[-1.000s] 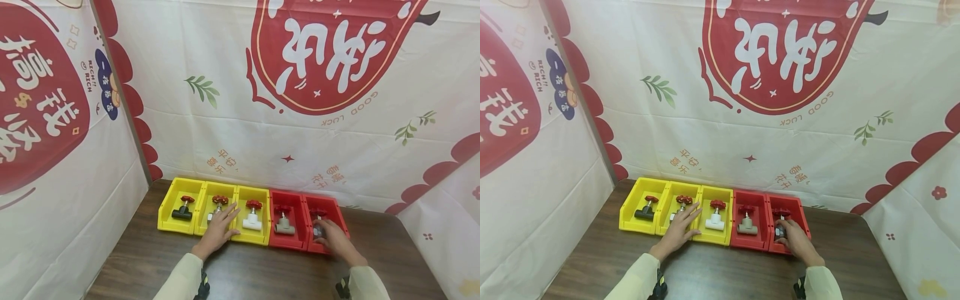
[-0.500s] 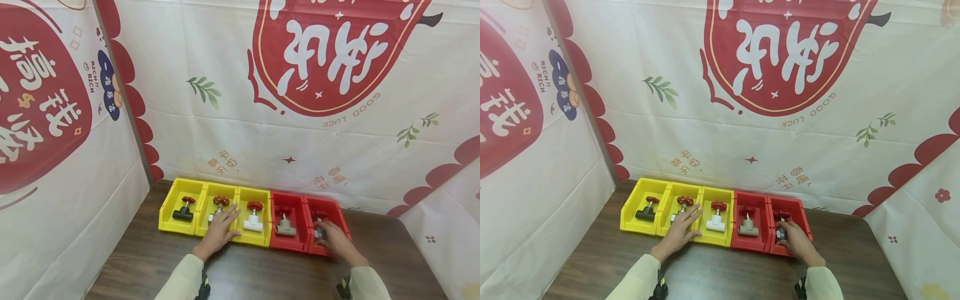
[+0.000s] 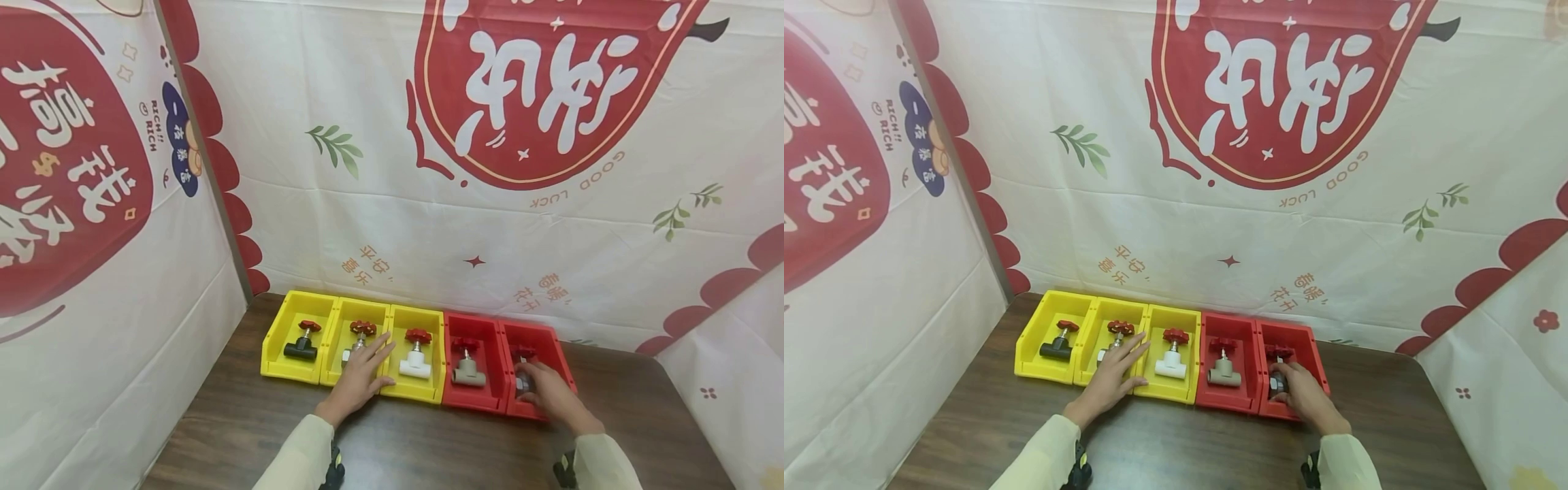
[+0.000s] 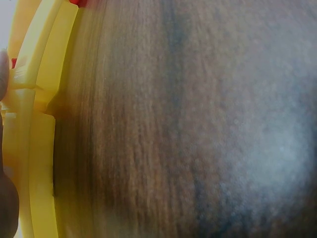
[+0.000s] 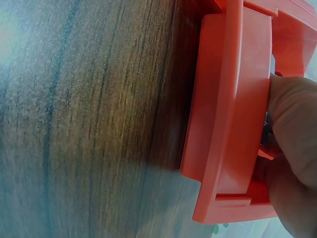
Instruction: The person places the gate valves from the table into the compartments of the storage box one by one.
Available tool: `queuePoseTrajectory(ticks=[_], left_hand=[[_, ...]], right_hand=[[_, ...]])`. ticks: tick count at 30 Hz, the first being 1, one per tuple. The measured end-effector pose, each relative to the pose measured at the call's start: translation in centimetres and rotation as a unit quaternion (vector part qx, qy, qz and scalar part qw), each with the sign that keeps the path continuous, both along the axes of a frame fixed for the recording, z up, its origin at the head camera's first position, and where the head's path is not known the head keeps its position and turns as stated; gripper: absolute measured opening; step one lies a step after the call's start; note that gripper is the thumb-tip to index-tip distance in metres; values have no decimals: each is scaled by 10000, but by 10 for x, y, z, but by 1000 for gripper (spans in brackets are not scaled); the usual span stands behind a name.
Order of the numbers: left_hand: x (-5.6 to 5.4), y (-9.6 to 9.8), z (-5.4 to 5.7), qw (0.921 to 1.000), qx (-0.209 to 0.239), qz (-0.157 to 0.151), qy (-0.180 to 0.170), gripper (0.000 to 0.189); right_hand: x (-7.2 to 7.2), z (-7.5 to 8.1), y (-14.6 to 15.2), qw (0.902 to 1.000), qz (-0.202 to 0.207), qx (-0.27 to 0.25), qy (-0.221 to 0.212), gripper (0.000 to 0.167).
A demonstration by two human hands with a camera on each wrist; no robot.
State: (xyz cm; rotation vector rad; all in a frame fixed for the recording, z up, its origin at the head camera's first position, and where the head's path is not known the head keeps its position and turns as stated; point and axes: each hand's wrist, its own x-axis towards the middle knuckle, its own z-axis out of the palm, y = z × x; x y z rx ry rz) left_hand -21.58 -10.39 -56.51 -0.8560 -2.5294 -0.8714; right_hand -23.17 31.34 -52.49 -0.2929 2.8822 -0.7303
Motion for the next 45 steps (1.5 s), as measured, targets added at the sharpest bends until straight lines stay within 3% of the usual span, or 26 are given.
queuePoseTrajectory(ticks=[9,25,37,45], left_hand=[[1,-1,1,10000,-54,19,-49,73],[3,1,0,9995,169,11,256,75],[0,5,0,10000,22,-20,-30,74],[-8,0,-5,9994,327,99,-25,73]], right_hand=[[-3,-3,1,10000,66,34,60,66],[-3,0,1,9997,85,211,119,70],[5,4,2,9988,-178,304,-352,69],[16,16,-10,9974,-217,523,-445,73]])
